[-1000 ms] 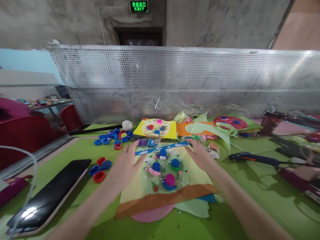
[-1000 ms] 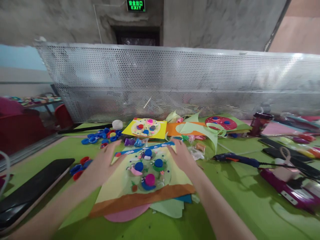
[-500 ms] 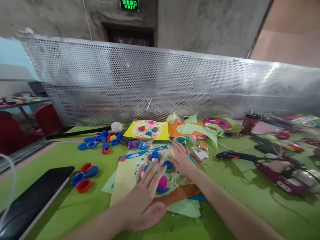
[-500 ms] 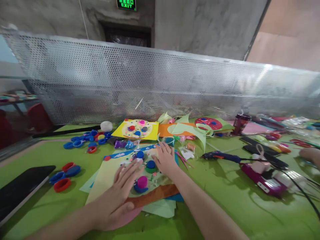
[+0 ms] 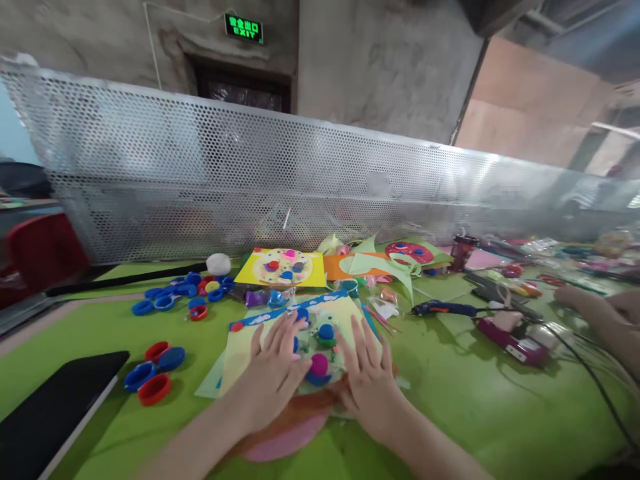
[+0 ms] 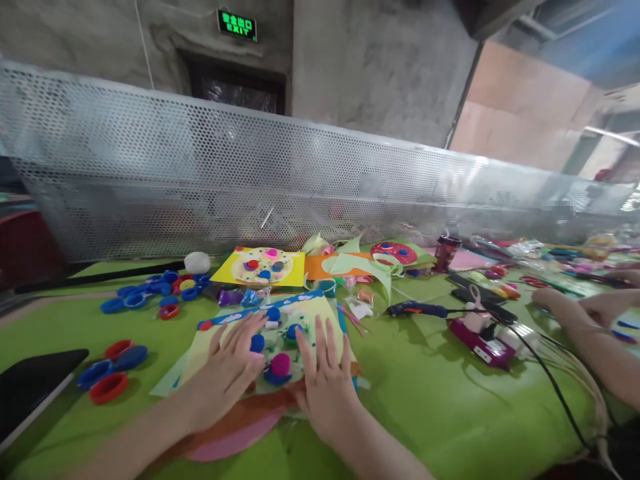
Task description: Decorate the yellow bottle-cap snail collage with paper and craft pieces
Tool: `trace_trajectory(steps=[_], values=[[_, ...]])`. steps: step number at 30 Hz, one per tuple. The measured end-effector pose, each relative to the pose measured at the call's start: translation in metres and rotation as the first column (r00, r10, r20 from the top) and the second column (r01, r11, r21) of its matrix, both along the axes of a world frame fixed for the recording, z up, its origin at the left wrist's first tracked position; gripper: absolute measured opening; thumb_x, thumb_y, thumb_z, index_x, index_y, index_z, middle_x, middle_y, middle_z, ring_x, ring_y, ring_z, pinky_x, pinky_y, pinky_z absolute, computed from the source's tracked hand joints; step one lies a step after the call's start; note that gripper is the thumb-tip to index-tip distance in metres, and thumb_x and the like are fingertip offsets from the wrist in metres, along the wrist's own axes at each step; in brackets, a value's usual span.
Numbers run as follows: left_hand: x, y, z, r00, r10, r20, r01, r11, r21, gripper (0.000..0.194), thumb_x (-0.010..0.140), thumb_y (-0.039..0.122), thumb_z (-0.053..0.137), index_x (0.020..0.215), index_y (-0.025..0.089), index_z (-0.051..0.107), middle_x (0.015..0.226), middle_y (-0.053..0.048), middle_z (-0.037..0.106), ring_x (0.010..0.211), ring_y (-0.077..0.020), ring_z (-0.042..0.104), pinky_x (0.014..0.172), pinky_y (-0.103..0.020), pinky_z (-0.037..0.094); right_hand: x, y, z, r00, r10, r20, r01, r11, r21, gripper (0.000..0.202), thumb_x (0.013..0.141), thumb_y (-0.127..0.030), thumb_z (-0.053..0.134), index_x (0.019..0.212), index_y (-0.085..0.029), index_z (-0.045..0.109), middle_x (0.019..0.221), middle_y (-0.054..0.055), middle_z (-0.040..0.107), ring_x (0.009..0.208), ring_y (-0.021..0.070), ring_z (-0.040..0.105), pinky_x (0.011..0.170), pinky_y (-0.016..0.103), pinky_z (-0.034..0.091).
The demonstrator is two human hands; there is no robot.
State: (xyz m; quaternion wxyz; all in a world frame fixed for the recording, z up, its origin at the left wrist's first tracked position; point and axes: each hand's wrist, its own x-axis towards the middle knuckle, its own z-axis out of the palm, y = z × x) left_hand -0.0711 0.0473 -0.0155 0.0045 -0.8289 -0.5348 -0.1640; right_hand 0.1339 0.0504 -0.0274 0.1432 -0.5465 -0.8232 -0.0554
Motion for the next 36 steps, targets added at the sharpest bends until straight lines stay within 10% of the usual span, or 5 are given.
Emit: trace_trajectory(steps=[6, 20, 26, 31, 36], values=[[-0.018, 0.015, -0.004, 0.973, 0.21, -0.094, -0.216, 0.975, -0.058, 0.066, 0.089, 0.055, 0.023, 0.139, 0.013, 0.03, 0.148, -0.017, 0.023, 0.137, -0.0324, 0.015, 0.105, -0.062, 0.007, -0.005, -0.004, 0.008, 0.989, 0.03, 0.147, 0.016, 0.954, -0.3, 0.069, 0.091, -0.046, 0.035, 0.145, -0.014, 0.007, 0.148, 0.014, -0.004, 0.135, 0.033, -0.007, 0.106, 0.059, 0.007], [-0.039, 0.029, 0.001, 0.966, 0.233, -0.115, -0.251, 0.949, -0.191, 0.065, 0.087, 0.049, 0.02, 0.139, 0.01, 0.03, 0.142, -0.018, 0.035, 0.135, -0.0326, 0.022, 0.103, -0.064, 0.002, -0.01, 0.005, 0.041, 0.987, 0.157, -0.04, -0.15, 0.795, -0.587, 0.078, 0.089, -0.061, 0.018, 0.144, -0.013, -0.009, 0.149, 0.014, -0.008, 0.135, 0.0279, -0.015, 0.105, 0.058, -0.002], [-0.049, 0.029, 0.005, 0.964, 0.237, -0.121, -0.258, 0.943, -0.21, 0.056, 0.089, 0.042, 0.022, 0.136, 0.015, 0.034, 0.132, -0.016, 0.049, 0.125, -0.0291, 0.043, 0.105, -0.061, 0.006, -0.004, 0.058, 0.068, 0.996, 0.073, 0.042, -0.041, 0.856, -0.515, 0.08, 0.084, -0.061, 0.039, 0.146, -0.017, 0.014, 0.149, 0.017, 0.014, 0.137, 0.0327, 0.006, 0.104, 0.061, 0.002], [-0.064, 0.031, 0.013, 0.94, 0.29, -0.181, -0.308, 0.948, -0.082, 0.054, 0.091, 0.041, 0.023, 0.136, 0.014, 0.035, 0.128, -0.016, 0.054, 0.127, -0.029, 0.04, 0.105, -0.061, 0.0, 0.008, 0.101, 0.047, 0.98, -0.17, 0.103, 0.195, 0.921, -0.337, 0.07, 0.09, -0.043, 0.038, 0.144, -0.005, 0.016, 0.147, 0.027, 0.013, 0.136, 0.0373, 0.008, 0.101, 0.064, -0.001], [-0.086, 0.064, 0.023, 0.812, 0.462, -0.358, -0.423, 0.887, 0.185, 0.056, 0.08, 0.006, 0.029, 0.134, 0.012, 0.039, 0.136, -0.018, 0.044, 0.132, -0.0312, 0.03, 0.102, -0.065, 0.001, 0.028, 0.113, 0.031, 0.957, -0.249, 0.148, 0.285, 0.903, -0.322, 0.068, 0.087, -0.042, 0.043, 0.142, -0.006, 0.025, 0.144, 0.027, 0.022, 0.134, 0.0399, 0.016, 0.1, 0.064, 0.002]])
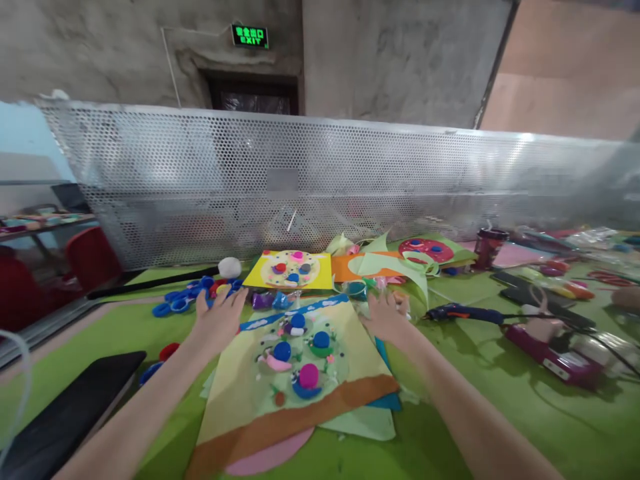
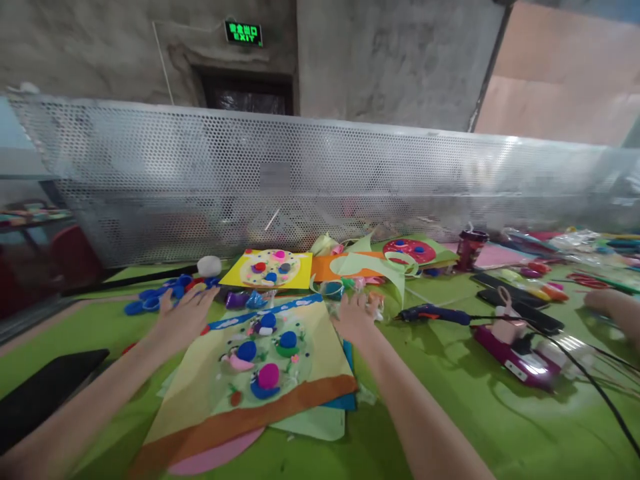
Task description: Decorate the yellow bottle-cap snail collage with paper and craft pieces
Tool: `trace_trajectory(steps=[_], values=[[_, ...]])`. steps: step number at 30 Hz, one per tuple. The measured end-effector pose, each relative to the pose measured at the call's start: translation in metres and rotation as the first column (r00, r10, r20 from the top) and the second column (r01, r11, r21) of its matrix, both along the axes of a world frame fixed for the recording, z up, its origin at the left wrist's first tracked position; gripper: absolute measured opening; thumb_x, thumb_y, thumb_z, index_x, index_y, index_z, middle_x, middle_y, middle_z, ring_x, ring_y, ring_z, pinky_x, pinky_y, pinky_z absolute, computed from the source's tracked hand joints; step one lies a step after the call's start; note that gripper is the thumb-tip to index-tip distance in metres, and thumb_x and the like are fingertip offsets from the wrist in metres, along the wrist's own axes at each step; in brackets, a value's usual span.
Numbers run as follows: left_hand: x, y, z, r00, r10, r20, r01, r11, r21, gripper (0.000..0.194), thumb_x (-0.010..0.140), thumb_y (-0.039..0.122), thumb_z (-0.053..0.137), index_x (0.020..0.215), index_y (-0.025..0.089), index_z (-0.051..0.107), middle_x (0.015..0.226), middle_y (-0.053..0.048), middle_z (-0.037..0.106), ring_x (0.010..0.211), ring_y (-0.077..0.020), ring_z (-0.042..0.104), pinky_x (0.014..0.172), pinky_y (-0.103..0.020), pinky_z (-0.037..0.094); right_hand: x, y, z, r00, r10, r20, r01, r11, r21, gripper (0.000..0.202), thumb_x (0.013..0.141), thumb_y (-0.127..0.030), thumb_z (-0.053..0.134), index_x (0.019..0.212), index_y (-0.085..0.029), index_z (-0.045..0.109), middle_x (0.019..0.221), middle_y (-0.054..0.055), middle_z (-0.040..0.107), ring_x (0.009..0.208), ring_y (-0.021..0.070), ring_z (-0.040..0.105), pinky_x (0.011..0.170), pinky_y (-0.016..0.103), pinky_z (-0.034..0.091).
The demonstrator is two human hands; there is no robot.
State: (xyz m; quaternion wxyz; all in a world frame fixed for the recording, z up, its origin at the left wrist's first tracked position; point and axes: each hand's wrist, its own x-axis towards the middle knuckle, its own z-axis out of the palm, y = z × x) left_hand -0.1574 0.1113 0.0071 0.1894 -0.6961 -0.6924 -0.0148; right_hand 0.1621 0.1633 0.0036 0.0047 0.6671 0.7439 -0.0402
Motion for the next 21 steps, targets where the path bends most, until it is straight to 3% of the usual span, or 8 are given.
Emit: trace_trajectory(steps=[3, 9, 12, 15, 21], values=[[-0.006, 0.026, 0.001, 1.0, 0.013, 0.0, -0.013, 0.999, -0.042, 0.058, 0.077, 0.003, 0.035, 0.134, 0.016, 0.04, 0.137, -0.015, 0.045, 0.129, -0.0316, 0.034, 0.102, -0.062, 0.012, 0.003, 0.0, 0.006, 1.0, 0.013, 0.0, -0.013, 1.0, -0.005, 0.066, 0.088, -0.042, 0.041, 0.142, -0.009, 0.025, 0.146, 0.024, 0.019, 0.135, 0.0377, 0.015, 0.101, 0.061, 0.003], [0.001, 0.052, 0.0, 0.999, 0.051, 0.018, -0.05, 0.996, -0.07, 0.046, 0.086, 0.023, 0.048, 0.132, 0.018, 0.042, 0.12, -0.014, 0.055, 0.107, -0.0295, 0.052, 0.089, -0.048, 0.037, 0.009, -0.001, 0.014, 0.998, 0.025, -0.062, -0.025, 1.0, 0.01, 0.055, 0.087, -0.045, 0.042, 0.132, -0.014, 0.044, 0.141, 0.021, 0.033, 0.129, 0.0389, 0.029, 0.1, 0.061, 0.01], [0.004, 0.052, 0.001, 0.993, 0.112, 0.044, -0.109, 0.993, -0.052, 0.042, 0.085, 0.019, 0.05, 0.127, 0.018, 0.046, 0.116, -0.011, 0.055, 0.098, -0.0255, 0.056, 0.086, -0.045, 0.04, 0.013, -0.001, 0.017, 0.991, 0.041, -0.124, -0.034, 0.997, 0.064, 0.05, 0.088, -0.044, 0.04, 0.127, -0.014, 0.049, 0.137, 0.021, 0.039, 0.126, 0.0393, 0.034, 0.099, 0.061, 0.013], [0.002, 0.046, 0.006, 0.985, 0.144, 0.097, -0.144, 0.99, -0.004, 0.046, 0.084, 0.01, 0.043, 0.129, 0.016, 0.043, 0.114, -0.014, 0.056, 0.092, -0.0264, 0.059, 0.082, -0.045, 0.041, 0.015, -0.002, 0.021, 0.974, 0.091, -0.21, -0.064, 0.989, 0.133, 0.044, 0.088, -0.038, 0.043, 0.124, -0.015, 0.051, 0.133, 0.019, 0.044, 0.125, 0.0389, 0.034, 0.099, 0.061, 0.013], [-0.002, 0.023, 0.034, 0.959, 0.139, 0.246, -0.189, 0.964, 0.19, 0.058, 0.083, 0.012, 0.034, 0.14, 0.012, 0.022, 0.122, -0.022, 0.049, 0.11, -0.0367, 0.051, 0.085, -0.053, 0.039, 0.006, -0.013, 0.033, 0.854, 0.276, -0.44, -0.165, 0.947, 0.274, 0.03, 0.089, -0.026, 0.043, 0.115, -0.019, 0.056, 0.123, 0.011, 0.056, 0.122, 0.0297, 0.041, 0.103, 0.052, 0.013]])
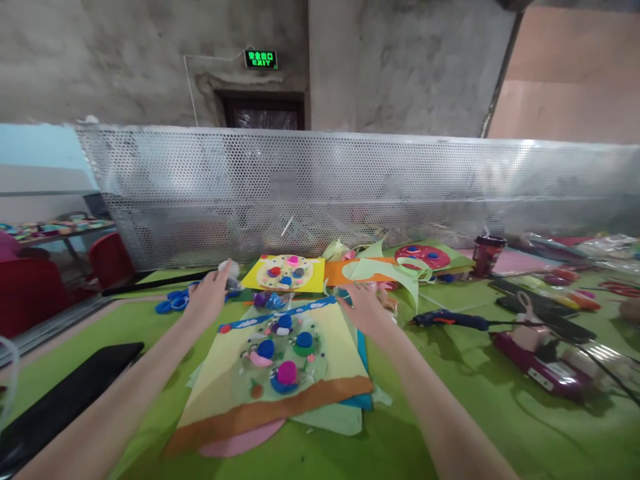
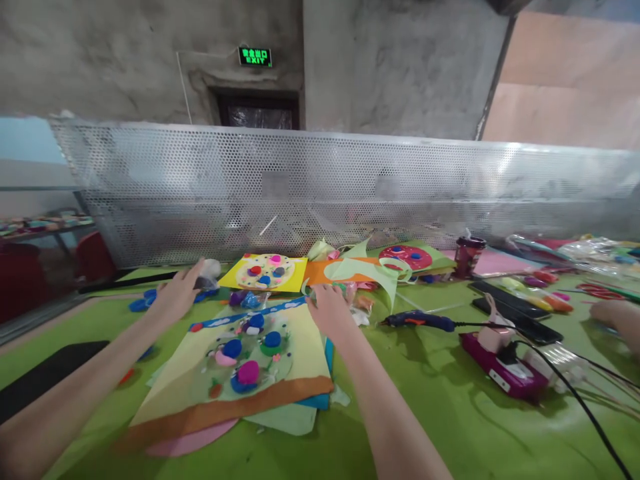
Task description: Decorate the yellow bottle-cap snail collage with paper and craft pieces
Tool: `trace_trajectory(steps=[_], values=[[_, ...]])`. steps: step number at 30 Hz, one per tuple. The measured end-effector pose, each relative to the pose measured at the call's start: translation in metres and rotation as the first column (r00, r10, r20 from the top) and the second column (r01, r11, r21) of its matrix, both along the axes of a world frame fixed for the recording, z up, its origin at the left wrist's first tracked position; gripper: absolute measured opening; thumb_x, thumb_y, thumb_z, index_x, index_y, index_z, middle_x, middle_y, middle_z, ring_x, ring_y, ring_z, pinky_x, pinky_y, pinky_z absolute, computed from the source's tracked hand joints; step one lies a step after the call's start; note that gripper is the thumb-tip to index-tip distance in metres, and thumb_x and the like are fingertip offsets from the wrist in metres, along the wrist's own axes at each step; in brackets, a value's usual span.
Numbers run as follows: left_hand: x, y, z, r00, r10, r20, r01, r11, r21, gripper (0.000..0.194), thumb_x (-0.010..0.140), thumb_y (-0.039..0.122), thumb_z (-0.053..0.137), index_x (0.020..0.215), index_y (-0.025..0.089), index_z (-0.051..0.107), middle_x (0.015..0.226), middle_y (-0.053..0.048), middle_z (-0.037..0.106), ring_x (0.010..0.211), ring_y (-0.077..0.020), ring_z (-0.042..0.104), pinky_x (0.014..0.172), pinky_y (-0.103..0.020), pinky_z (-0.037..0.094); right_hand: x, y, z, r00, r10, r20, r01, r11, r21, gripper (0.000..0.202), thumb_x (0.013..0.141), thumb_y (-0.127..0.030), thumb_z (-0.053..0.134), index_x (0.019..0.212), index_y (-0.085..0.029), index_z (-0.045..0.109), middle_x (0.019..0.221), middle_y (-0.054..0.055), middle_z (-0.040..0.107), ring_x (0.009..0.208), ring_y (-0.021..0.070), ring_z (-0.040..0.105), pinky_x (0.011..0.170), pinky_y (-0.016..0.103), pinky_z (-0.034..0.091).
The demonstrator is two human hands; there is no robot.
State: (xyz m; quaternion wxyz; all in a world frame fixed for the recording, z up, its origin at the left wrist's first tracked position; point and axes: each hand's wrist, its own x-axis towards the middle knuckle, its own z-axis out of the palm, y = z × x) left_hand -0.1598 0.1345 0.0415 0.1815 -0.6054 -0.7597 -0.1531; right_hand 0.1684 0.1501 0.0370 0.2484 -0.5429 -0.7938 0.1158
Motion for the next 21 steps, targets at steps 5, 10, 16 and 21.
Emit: trace_trajectory(steps=[5, 10, 16, 21], values=[[0.036, -0.035, 0.007, 0.972, -0.218, 0.083, 0.211, 0.974, 0.084, 0.056, 0.086, 0.022, 0.041, 0.138, 0.014, 0.02, 0.124, -0.014, 0.05, 0.108, -0.0213, 0.054, 0.093, -0.036, 0.043, -0.02, -0.021, 0.004, 0.942, 0.225, -0.25, -0.249, 0.966, -0.068, 0.021, 0.09, -0.025, 0.044, 0.103, -0.019, 0.059, 0.107, 0.006, 0.065, 0.099, 0.0184, 0.059, 0.093, 0.035, 0.037], [0.092, -0.074, -0.005, 0.778, -0.577, 0.247, 0.561, 0.816, 0.137, 0.041, 0.09, 0.029, 0.038, 0.131, 0.028, 0.035, 0.124, -0.006, 0.053, 0.107, -0.0207, 0.055, 0.092, -0.04, 0.045, -0.035, -0.032, -0.007, 0.805, 0.413, -0.426, -0.528, 0.827, -0.195, 0.023, 0.091, -0.024, 0.039, 0.075, -0.018, 0.055, 0.073, 0.001, 0.066, 0.064, 0.0118, 0.061, 0.061, 0.022, 0.045], [0.11, -0.094, -0.007, 0.694, -0.63, 0.349, 0.596, 0.774, 0.213, 0.023, 0.087, 0.03, 0.044, 0.109, 0.025, 0.049, 0.116, -0.005, 0.054, 0.103, -0.0212, 0.054, 0.084, -0.037, 0.048, -0.034, -0.035, -0.004, 0.706, 0.47, -0.529, -0.632, 0.755, -0.173, 0.026, 0.085, -0.022, 0.046, 0.06, -0.018, 0.045, 0.052, -0.004, 0.049, 0.049, 0.0077, 0.045, 0.051, 0.019, 0.036], [0.116, -0.117, -0.009, 0.59, -0.596, 0.545, 0.603, 0.774, 0.193, 0.028, 0.091, 0.038, 0.035, 0.072, 0.021, 0.046, 0.075, 0.0, 0.051, 0.07, -0.0151, 0.052, 0.065, -0.027, 0.047, -0.045, -0.065, 0.0, 0.646, 0.53, -0.549, -0.675, 0.732, -0.088, 0.027, 0.079, -0.024, 0.052, 0.056, -0.018, 0.039, 0.054, -0.006, 0.038, 0.051, 0.0066, 0.035, 0.049, 0.018, 0.029]])
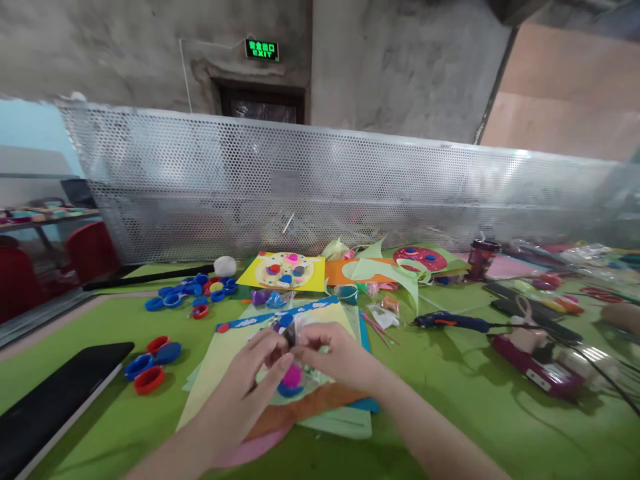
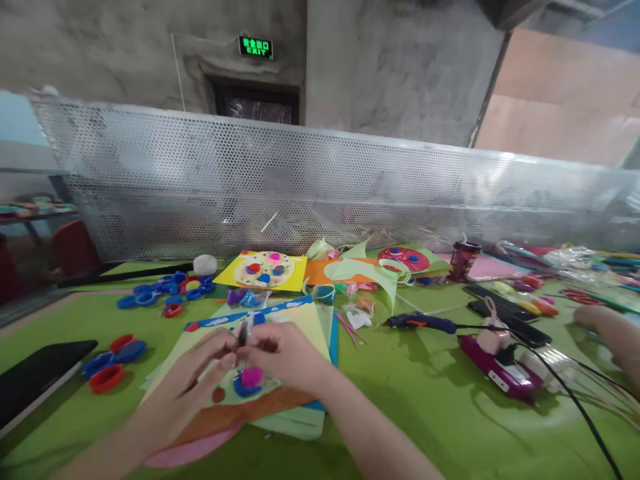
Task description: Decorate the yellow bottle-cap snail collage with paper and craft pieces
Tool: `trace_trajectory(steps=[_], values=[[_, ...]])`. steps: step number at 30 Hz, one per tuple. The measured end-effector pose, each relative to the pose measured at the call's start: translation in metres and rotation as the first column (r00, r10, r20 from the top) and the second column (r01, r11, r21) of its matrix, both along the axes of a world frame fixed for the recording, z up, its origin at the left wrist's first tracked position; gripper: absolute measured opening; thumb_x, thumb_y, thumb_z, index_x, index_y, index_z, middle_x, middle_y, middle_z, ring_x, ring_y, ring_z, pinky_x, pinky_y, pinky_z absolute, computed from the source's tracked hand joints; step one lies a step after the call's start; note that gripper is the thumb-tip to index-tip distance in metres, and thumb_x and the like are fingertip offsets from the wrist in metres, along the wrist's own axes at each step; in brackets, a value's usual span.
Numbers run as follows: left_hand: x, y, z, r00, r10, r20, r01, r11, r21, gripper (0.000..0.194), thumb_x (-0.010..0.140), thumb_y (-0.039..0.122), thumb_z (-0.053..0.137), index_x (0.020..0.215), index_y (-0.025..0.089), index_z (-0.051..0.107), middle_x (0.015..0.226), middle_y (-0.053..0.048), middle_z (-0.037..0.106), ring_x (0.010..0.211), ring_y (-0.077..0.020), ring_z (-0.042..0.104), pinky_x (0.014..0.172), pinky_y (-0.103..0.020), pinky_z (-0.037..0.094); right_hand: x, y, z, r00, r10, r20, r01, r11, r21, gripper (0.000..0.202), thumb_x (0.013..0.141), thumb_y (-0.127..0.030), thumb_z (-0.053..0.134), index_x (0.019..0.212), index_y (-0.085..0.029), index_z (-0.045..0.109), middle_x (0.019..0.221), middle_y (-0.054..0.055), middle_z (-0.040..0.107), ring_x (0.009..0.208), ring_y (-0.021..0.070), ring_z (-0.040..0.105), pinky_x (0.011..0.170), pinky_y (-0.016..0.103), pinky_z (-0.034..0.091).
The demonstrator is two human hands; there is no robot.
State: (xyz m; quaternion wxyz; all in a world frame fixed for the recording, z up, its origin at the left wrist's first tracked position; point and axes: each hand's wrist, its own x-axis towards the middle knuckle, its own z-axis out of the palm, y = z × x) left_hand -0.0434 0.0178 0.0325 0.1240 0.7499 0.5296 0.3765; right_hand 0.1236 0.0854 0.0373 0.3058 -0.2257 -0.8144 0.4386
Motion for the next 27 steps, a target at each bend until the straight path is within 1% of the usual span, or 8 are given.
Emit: trace_trajectory(steps=[4, 7, 11, 16, 18, 21, 24, 27], values=[[0.002, -0.008, -0.003, 0.999, 0.033, 0.03, -0.032, 0.999, -0.036, 0.034, 0.089, 0.042, 0.039, 0.062, 0.021, 0.044, 0.066, 0.001, 0.047, 0.063, -0.0145, 0.05, 0.059, -0.024, 0.043, -0.011, -0.016, -0.008, 0.999, -0.036, -0.013, 0.038, 0.951, 0.308, 0.024, 0.073, -0.01, 0.05, 0.056, -0.018, 0.035, 0.054, -0.006, 0.037, 0.056, 0.0076, 0.035, 0.054, 0.019, 0.027], [0.001, -0.006, -0.007, 0.999, 0.021, 0.025, -0.021, 1.0, -0.003, 0.03, 0.088, 0.04, 0.041, 0.066, 0.021, 0.05, 0.065, 0.001, 0.05, 0.062, -0.0148, 0.051, 0.057, -0.023, 0.042, -0.015, -0.016, -0.014, 0.995, -0.098, 0.023, 0.079, 0.899, 0.431, 0.029, 0.068, -0.007, 0.052, 0.053, -0.019, 0.029, 0.051, -0.007, 0.033, 0.056, 0.0089, 0.033, 0.055, 0.021, 0.027], [-0.003, -0.001, -0.011, 0.997, -0.027, 0.074, 0.026, 1.0, 0.016, 0.033, 0.088, 0.04, 0.04, 0.063, 0.023, 0.053, 0.058, 0.002, 0.051, 0.056, -0.0146, 0.051, 0.052, -0.022, 0.041, -0.013, -0.013, -0.017, 0.999, -0.038, -0.024, 0.044, 0.933, 0.357, 0.034, 0.072, -0.012, 0.055, 0.051, -0.019, 0.029, 0.05, -0.008, 0.028, 0.052, 0.0081, 0.029, 0.053, 0.019, 0.028], [-0.013, 0.005, -0.011, 0.983, -0.086, 0.161, 0.098, 0.993, -0.063, 0.035, 0.084, 0.045, 0.043, 0.061, 0.023, 0.055, 0.061, 0.001, 0.057, 0.059, -0.0152, 0.055, 0.055, -0.021, 0.046, -0.008, -0.012, -0.009, 0.99, 0.1, -0.1, -0.082, 0.982, 0.171, 0.03, 0.08, -0.028, 0.057, 0.054, -0.018, 0.045, 0.053, -0.007, 0.04, 0.053, 0.0073, 0.034, 0.054, 0.019, 0.03], [-0.014, 0.005, -0.012, 0.978, -0.088, 0.188, 0.108, 0.989, -0.097, 0.034, 0.084, 0.047, 0.044, 0.063, 0.024, 0.057, 0.059, 0.002, 0.057, 0.055, -0.0145, 0.054, 0.052, -0.02, 0.046, -0.007, -0.012, -0.006, 0.988, 0.05, -0.144, -0.043, 0.998, 0.054, 0.031, 0.079, -0.028, 0.054, 0.052, -0.019, 0.042, 0.052, -0.006, 0.039, 0.052, 0.0076, 0.035, 0.051, 0.019, 0.03], [-0.014, 0.004, -0.013, 0.973, -0.072, 0.22, 0.107, 0.983, -0.152, 0.036, 0.085, 0.046, 0.044, 0.06, 0.023, 0.058, 0.064, 0.001, 0.058, 0.058, -0.0143, 0.056, 0.052, -0.02, 0.049, -0.007, -0.009, -0.002, 0.965, -0.145, -0.22, 0.133, 0.989, -0.069, 0.032, 0.078, -0.028, 0.048, 0.05, -0.019, 0.038, 0.048, -0.005, 0.037, 0.048, 0.0081, 0.035, 0.048, 0.02, 0.029], [-0.011, 0.003, -0.012, 0.935, -0.007, 0.354, 0.079, 0.978, -0.192, 0.034, 0.082, 0.048, 0.049, 0.064, 0.022, 0.06, 0.082, -0.002, 0.06, 0.064, -0.0153, 0.059, 0.053, -0.023, 0.052, -0.005, -0.007, -0.001, 0.95, -0.223, -0.219, 0.233, 0.972, 0.019, 0.032, 0.081, -0.031, 0.046, 0.052, -0.019, 0.04, 0.05, -0.004, 0.041, 0.051, 0.0091, 0.039, 0.052, 0.021, 0.033], [-0.009, 0.005, -0.006, 0.884, 0.043, 0.466, 0.081, 0.966, -0.244, 0.031, 0.077, 0.05, 0.052, 0.071, 0.021, 0.061, 0.082, -0.002, 0.057, 0.057, -0.0147, 0.059, 0.045, -0.024, 0.051, -0.002, -0.008, -0.001, 0.962, -0.209, -0.173, 0.24, 0.954, 0.179, 0.023, 0.078, -0.041, 0.054, 0.073, -0.019, 0.048, 0.071, 0.0, 0.052, 0.065, 0.0124, 0.047, 0.062, 0.025, 0.04]])
